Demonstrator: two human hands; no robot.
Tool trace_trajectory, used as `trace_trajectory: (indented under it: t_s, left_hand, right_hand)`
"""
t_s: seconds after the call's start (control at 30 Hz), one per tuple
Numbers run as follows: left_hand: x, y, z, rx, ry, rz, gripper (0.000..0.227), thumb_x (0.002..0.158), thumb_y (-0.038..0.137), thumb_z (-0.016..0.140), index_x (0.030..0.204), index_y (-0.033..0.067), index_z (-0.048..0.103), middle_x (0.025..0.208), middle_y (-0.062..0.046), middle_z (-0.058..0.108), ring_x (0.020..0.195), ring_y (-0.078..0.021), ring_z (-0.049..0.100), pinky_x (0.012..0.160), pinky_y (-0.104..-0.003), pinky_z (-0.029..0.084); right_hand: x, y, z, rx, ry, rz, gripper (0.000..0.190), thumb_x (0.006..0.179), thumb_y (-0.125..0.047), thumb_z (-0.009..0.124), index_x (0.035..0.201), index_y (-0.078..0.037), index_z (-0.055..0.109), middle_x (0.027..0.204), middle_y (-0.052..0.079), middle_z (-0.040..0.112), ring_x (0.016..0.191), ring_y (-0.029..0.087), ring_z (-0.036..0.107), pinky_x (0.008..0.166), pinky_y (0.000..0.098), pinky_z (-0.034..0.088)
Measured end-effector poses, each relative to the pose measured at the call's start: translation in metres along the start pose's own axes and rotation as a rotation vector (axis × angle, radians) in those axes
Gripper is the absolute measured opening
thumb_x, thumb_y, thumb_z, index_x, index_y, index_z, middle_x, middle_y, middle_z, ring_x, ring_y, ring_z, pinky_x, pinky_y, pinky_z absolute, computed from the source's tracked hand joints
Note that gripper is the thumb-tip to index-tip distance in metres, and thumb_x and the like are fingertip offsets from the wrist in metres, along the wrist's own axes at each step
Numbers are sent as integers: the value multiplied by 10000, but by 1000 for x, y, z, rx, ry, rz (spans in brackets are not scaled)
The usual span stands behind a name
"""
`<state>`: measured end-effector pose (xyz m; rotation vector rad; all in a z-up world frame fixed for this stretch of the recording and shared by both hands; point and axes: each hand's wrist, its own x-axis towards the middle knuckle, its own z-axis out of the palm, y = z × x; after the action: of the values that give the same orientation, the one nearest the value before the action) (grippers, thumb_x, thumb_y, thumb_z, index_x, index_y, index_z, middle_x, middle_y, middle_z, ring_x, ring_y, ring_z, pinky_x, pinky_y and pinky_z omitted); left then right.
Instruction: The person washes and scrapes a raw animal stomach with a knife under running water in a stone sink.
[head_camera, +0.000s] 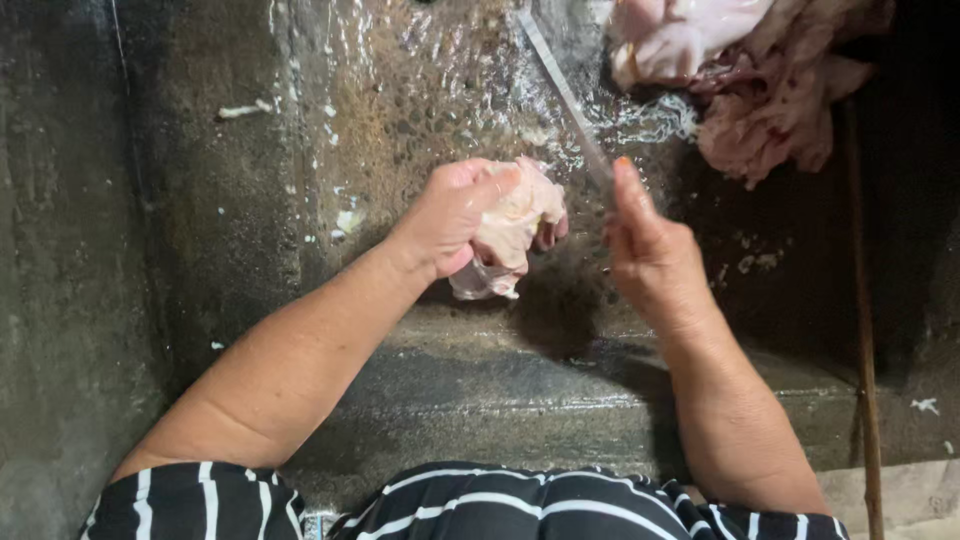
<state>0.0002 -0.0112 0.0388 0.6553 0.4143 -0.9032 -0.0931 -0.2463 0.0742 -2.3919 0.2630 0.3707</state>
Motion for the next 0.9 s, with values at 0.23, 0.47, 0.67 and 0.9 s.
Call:
trace_trajectory:
  t_s: [0.23,0.47,0.67,0.9]
  left_hand:
    - [-8,-3,-5,-431,-671,-85,423,874,-252,502,1293,-203,537,1084,-287,687,883,-298,738,752,-368,641]
    - [-2,3,-5,27,-312,56,613,737,-193,571,1346,-122,562,1032,-208,691,794,-226,684,615,-280,551]
    - [-1,1,-5,35,-251,73,552,714,-180,550,1265,-161,572,1013,-210,711,821,-261,749,680,-332,655]
    - [0,-5,-9,114,-267,91,461,713,-131,542,1169,-121,609,951,-209,709,750,-245,735,582,-321,632]
  right_hand:
    - [5,-35,2,-405,-44,-431,507,999,-91,634,1491,-149,522,794,131,695,659,317,691,580,448,547]
    - [13,-38,-1,-428,94,-609,506,1018,-58,603,1512,-81,496,868,128,689,694,313,692,590,435,549]
    - [12,-41,0,-424,156,-557,502,1090,-85,600,1566,-77,439,1034,167,704,784,336,705,628,421,559]
    - [8,-37,4,-611,157,-546,535,1041,-105,652,1537,-126,454,845,115,701,675,320,680,553,435,517]
